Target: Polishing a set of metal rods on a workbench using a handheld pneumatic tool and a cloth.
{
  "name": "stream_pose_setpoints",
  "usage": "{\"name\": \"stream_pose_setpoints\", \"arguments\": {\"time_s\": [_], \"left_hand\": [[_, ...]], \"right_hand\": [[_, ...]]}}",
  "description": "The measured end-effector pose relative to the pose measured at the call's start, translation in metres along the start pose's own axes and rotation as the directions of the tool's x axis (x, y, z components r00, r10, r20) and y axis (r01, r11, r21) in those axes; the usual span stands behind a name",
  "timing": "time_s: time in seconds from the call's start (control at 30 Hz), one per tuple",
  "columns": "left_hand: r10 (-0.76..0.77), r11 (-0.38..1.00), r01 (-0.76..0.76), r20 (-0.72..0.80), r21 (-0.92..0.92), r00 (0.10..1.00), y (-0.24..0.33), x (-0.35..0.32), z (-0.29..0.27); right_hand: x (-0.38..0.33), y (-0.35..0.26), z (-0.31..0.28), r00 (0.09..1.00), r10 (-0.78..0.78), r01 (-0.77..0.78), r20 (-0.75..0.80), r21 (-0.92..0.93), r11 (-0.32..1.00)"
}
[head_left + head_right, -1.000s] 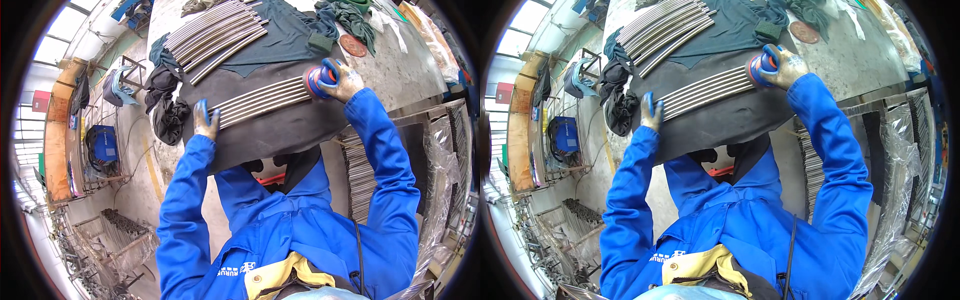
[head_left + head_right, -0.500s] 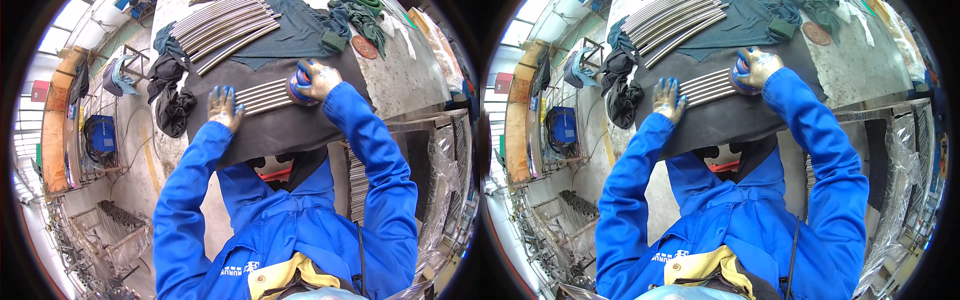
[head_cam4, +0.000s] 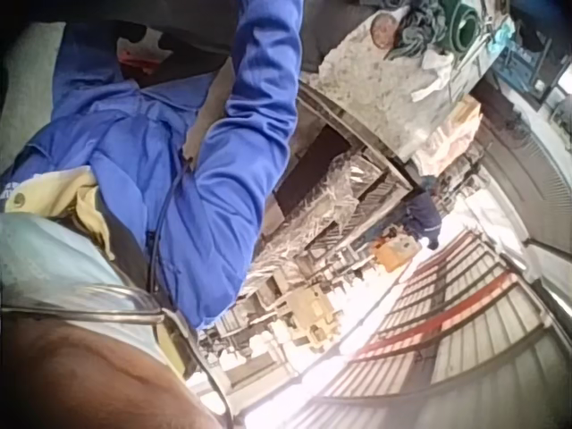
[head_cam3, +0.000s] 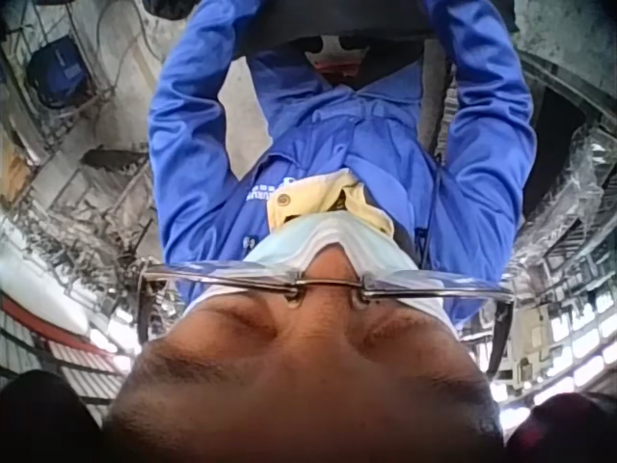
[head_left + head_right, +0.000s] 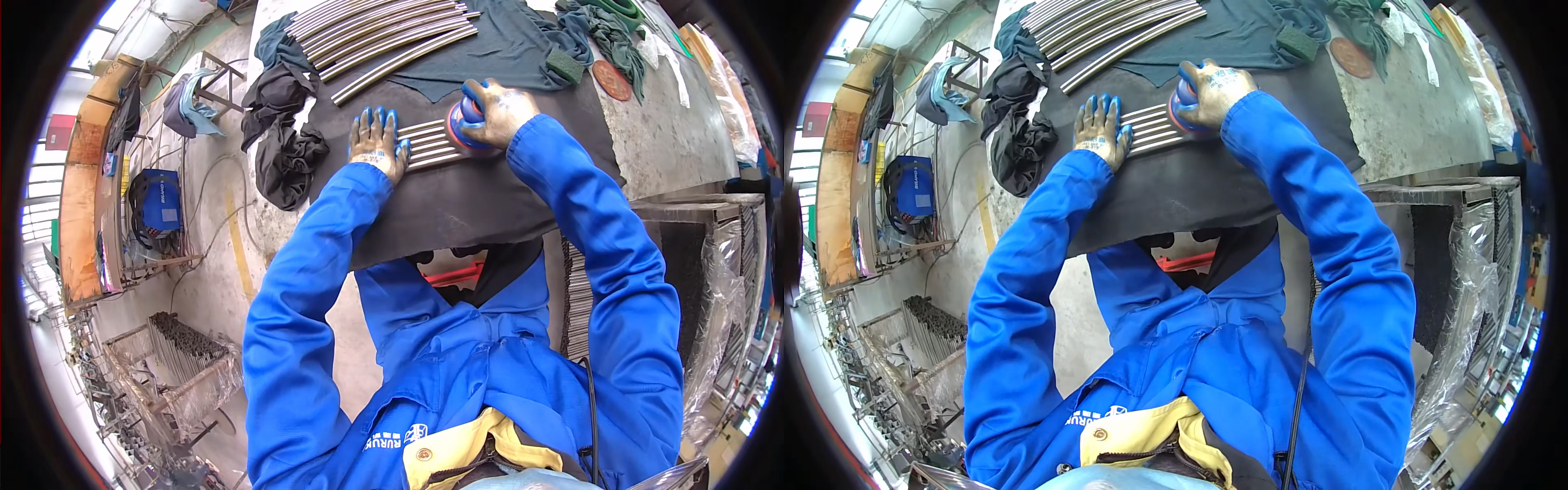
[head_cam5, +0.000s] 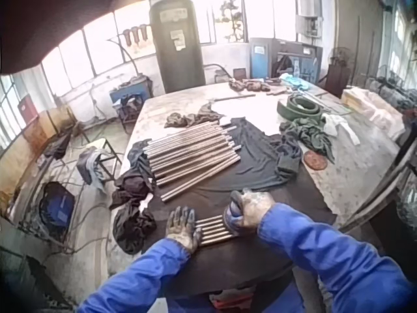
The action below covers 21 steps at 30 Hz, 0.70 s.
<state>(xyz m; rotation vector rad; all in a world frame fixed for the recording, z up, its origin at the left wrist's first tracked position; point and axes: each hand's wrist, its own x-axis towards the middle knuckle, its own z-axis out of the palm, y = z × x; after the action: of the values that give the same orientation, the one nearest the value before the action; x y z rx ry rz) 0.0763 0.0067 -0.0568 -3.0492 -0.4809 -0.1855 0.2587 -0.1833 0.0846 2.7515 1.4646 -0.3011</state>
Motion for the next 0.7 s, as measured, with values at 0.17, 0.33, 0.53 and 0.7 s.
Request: {"name": "stream_pose_setpoints", "arguments": {"time_s": [0.17, 0.33, 0.53, 0.7], "left_hand": [[0.004, 1.0, -0.005, 0.092, 0.004, 0.996, 0.012, -0.013, -0.018], [0.005, 1.0, -0.004, 0.094, -0.01, 0.996, 0.017, -0.025, -0.02], [-0.012, 0.998, 0.019, 0.136, -0.056, 0.991, 0.023, -0.031, -0.022], [-0.005, 0.997, 0.014, 0.118, -0.076, 0.993, 0.028, -0.04, -0.023]], "right_hand": [[-0.001, 0.009, 0.001, 0.999, 0.033, -0.033, -0.011, 0.032, 0.999], [-0.012, 0.022, 0.005, 0.997, 0.075, -0.074, -0.019, 0.014, 0.997], [-0.025, 0.02, 0.003, 0.995, 0.1, -0.1, -0.007, 0.019, 0.995], [-0.032, 0.016, 0.006, 0.998, 0.064, -0.064, 0.007, 0.024, 0.998]]}}
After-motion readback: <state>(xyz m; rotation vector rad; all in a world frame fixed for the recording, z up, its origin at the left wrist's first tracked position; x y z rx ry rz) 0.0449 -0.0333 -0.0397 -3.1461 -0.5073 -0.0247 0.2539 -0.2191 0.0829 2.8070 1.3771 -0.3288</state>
